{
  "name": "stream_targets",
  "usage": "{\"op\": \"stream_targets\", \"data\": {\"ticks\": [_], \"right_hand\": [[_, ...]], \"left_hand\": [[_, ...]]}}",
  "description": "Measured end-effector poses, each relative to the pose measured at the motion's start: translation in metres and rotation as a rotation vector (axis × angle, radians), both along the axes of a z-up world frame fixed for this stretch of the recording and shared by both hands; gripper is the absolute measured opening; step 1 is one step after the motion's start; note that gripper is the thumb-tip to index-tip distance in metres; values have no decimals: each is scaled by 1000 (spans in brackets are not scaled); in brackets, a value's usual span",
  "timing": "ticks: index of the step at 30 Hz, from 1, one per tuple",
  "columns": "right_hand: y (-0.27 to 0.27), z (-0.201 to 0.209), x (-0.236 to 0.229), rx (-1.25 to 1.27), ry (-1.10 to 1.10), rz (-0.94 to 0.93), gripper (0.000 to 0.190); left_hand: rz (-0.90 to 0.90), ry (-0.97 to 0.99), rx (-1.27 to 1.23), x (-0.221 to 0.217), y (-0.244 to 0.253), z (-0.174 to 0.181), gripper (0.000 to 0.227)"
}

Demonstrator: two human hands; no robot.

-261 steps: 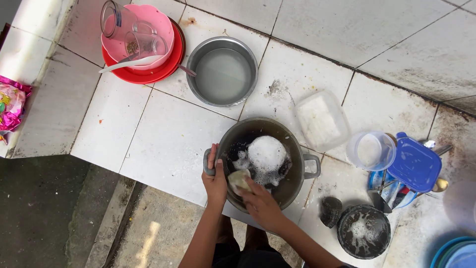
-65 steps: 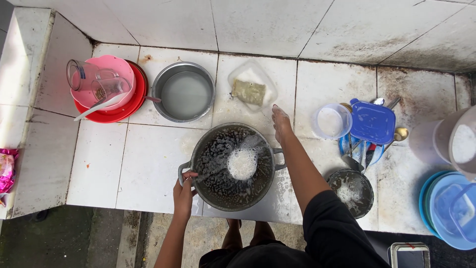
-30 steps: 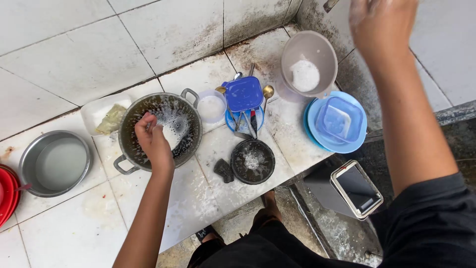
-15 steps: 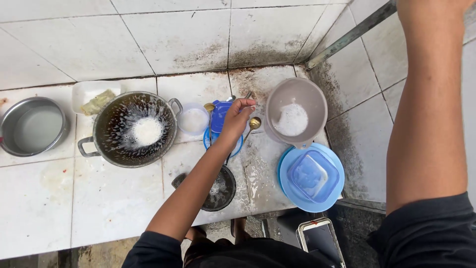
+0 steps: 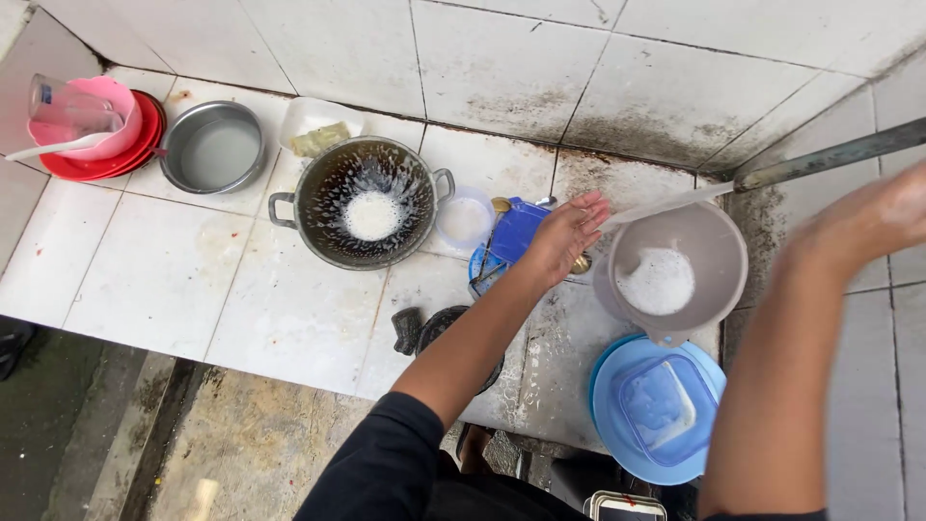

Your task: Washing and rinsing various dishes, plastic containers, and a large pot at an outdoor sink.

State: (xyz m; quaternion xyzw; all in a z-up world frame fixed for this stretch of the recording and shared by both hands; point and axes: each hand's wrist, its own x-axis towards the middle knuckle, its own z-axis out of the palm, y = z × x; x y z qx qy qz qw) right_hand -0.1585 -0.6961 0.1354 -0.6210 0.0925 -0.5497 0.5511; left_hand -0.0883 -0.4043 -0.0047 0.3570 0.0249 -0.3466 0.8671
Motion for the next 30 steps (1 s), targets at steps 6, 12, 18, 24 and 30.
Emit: {"op": "stream_targets", "data": {"ticks": [6, 12, 18, 24, 30], "right_hand": [[158, -137, 48, 1508, -69, 458, 22], [125, -134, 80, 1427, -118, 736, 46], [157, -56, 59, 724, 538, 420, 53], [154, -77, -39, -104, 1040, 4, 35], [173, -190, -89, -726, 1312, 164, 63]], "left_hand": [[190, 227, -185, 1, -40, -60, 47], [159, 544, -371, 10, -76, -61, 21], [72, 577, -87, 33, -145, -95, 46], [-406, -105, 724, 24, -148, 31, 32], [-508, -849, 1002, 59, -175, -27, 31]]}}
